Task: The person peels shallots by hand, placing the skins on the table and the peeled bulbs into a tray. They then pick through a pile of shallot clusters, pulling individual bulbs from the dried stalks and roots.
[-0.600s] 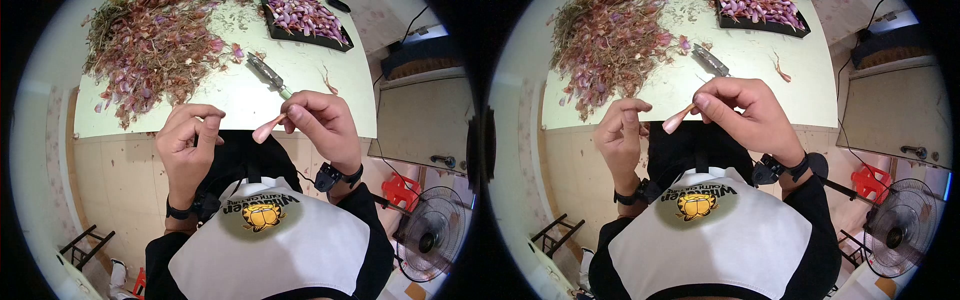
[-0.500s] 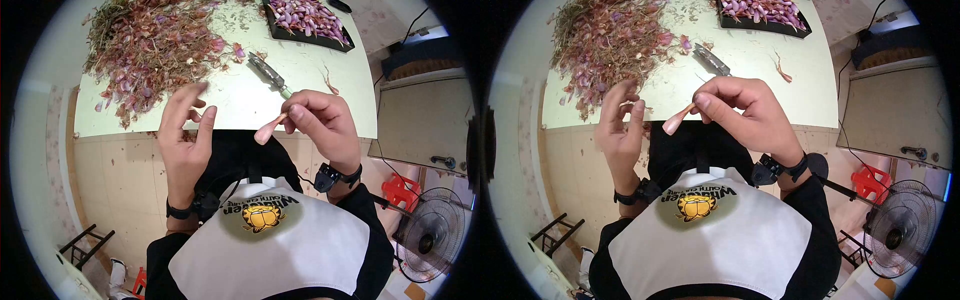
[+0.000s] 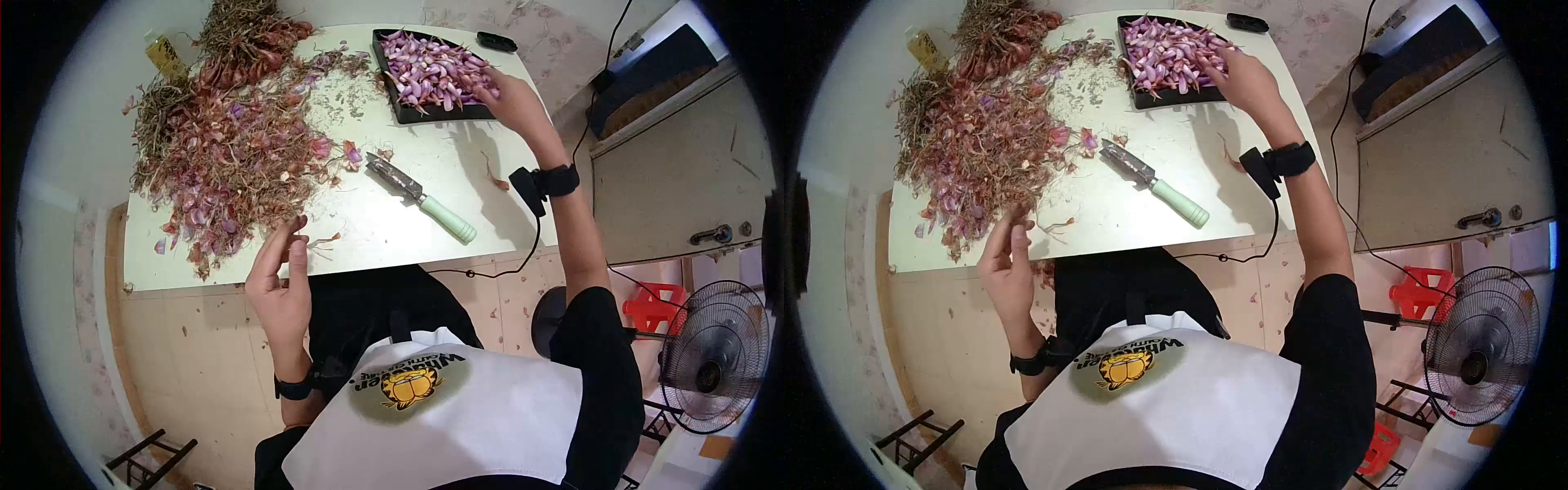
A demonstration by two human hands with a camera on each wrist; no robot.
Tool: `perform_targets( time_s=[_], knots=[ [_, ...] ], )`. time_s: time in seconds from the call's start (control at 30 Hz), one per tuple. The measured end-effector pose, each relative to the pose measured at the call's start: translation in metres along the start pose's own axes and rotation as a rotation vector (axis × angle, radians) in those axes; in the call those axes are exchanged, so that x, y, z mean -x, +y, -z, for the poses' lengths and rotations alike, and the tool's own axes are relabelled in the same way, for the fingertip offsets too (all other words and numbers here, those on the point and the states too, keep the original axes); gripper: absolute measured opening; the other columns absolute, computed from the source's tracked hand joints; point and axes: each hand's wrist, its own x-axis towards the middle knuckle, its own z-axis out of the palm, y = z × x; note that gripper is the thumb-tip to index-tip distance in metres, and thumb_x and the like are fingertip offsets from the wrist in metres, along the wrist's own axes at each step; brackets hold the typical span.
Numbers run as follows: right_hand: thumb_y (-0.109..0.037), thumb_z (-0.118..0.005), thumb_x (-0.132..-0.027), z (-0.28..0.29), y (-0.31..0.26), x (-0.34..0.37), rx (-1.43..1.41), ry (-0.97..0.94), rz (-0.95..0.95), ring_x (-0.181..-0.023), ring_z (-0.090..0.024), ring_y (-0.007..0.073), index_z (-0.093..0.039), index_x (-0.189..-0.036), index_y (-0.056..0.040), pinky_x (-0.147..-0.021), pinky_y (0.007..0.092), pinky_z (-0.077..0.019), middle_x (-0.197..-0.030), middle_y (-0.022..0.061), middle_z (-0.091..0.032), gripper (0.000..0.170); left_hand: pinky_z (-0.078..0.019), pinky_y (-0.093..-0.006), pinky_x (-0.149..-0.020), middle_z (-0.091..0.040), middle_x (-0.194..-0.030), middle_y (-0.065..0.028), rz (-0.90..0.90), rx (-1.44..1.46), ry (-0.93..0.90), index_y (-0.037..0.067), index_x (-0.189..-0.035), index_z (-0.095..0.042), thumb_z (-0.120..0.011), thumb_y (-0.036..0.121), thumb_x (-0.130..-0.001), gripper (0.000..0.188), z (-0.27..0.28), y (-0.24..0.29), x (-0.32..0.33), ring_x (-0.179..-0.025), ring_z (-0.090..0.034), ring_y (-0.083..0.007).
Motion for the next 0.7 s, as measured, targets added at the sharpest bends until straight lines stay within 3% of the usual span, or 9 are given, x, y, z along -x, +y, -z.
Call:
perform_targets(
  time_s=[0.03,0.07,0.1,0.17,0.37,0.5,0.6,0.67,0.7],
  knots=[
    [-0.033,-0.060,-0.077,0.005,-0.001,0.010,-0.004,-0.009,0.003,-0.078,-0.060,0.0326,-0.062,-0.097,-0.0047,-0.069,0.0384,-0.0482,-0.082,0.0159,-0.063,0.035,-0.0462,-0.0277,-0.074,-0.060,-0.102,-0.0182,0.052,0.131,-0.023,-0.004,-0.113,-0.053,-0.050,0.017,-0.090,0.031,0.004,-0.003,0.002,-0.089,-0.059,-0.0188],
    [-0.034,-0.061,-0.076,0.011,-0.005,0.023,0.059,-0.188,-0.032,-0.080,-0.060,0.0311,-0.062,-0.096,-0.0051,-0.070,0.0376,-0.0481,-0.084,0.0156,-0.063,0.035,-0.0453,-0.0326,-0.084,-0.054,-0.111,-0.0234,0.111,0.247,-0.099,-0.004,-0.123,-0.043,-0.038,0.031,-0.094,0.046,0.009,-0.005,0.000,-0.098,-0.057,-0.0256],
    [-0.035,-0.062,-0.075,0.014,-0.011,0.035,0.119,-0.371,-0.057,-0.083,-0.060,0.0297,-0.063,-0.095,-0.0054,-0.071,0.0369,-0.0480,-0.085,0.0154,-0.063,0.036,-0.0453,-0.0326,-0.084,-0.054,-0.111,-0.0234,0.127,0.228,-0.082,-0.004,-0.123,-0.043,-0.038,0.031,-0.094,0.046,0.012,-0.007,-0.003,-0.098,-0.057,-0.0256],
    [-0.035,-0.064,-0.072,0.018,-0.020,0.055,0.193,-0.630,-0.145,-0.085,-0.060,0.0273,-0.064,-0.092,-0.0067,-0.072,0.0360,-0.0479,-0.087,0.0141,-0.063,0.035,-0.0363,-0.0426,-0.096,-0.041,-0.125,-0.0278,0.406,1.201,-0.249,-0.002,-0.132,-0.029,-0.025,0.044,-0.093,0.060,0.016,-0.012,-0.010,-0.113,-0.045,-0.0346],
    [-0.022,-0.063,-0.072,0.003,-0.023,0.098,0.143,-0.474,-0.193,-0.081,-0.061,0.0268,-0.065,-0.084,-0.0050,-0.070,0.0359,-0.0481,-0.084,0.0118,-0.064,0.020,-0.0167,-0.0517,-0.105,-0.019,-0.137,-0.0288,0.483,1.692,-0.367,0.001,-0.135,-0.020,-0.022,0.053,-0.090,0.070,0.012,-0.012,-0.016,-0.126,-0.023,-0.0425],
    [-0.017,-0.061,-0.076,0.023,-0.041,0.104,-0.002,-0.266,-0.097,-0.075,-0.061,0.0241,-0.063,-0.086,-0.0026,-0.067,0.0330,-0.0479,-0.080,0.0116,-0.063,0.017,-0.0239,-0.0503,-0.103,-0.031,-0.132,-0.0284,0.494,1.615,-0.340,0.000,-0.133,-0.027,-0.021,0.052,-0.090,0.068,0.012,-0.014,-0.017,-0.122,-0.032,-0.0396],
    [-0.013,-0.060,-0.079,0.033,-0.083,0.110,-0.659,-0.131,-0.145,-0.070,-0.058,0.0128,-0.062,-0.087,-0.0007,-0.066,0.0258,-0.0457,-0.076,0.0066,-0.063,0.015,-0.0339,-0.0441,-0.096,-0.048,-0.117,-0.0243,0.473,1.568,-0.405,-0.002,-0.125,-0.038,-0.024,0.048,-0.091,0.062,0.008,-0.025,-0.012,-0.108,-0.047,-0.0334],
    [-0.011,-0.060,-0.080,0.027,-0.117,0.119,-1.075,-0.112,-0.151,-0.072,-0.056,0.0085,-0.061,-0.088,0.0001,-0.068,0.0225,-0.0445,-0.080,0.0039,-0.062,0.014,-0.0398,-0.0365,-0.088,-0.058,-0.099,-0.0161,0.253,0.743,-0.113,-0.001,-0.110,-0.053,-0.045,0.034,-0.089,0.042,-0.003,-0.018,-0.007,-0.093,-0.054,-0.0260],
    [-0.010,-0.060,-0.080,0.024,-0.136,0.125,-1.293,-0.121,-0.140,-0.074,-0.056,0.0077,-0.060,-0.089,0.0004,-0.069,0.0216,-0.0441,-0.082,0.0030,-0.061,0.014,-0.0398,-0.0365,-0.088,-0.058,-0.099,-0.0161,0.256,0.741,-0.113,-0.001,-0.110,-0.053,-0.045,0.034,-0.089,0.042,-0.007,-0.012,-0.007,-0.093,-0.054,-0.0260]
  ],
)
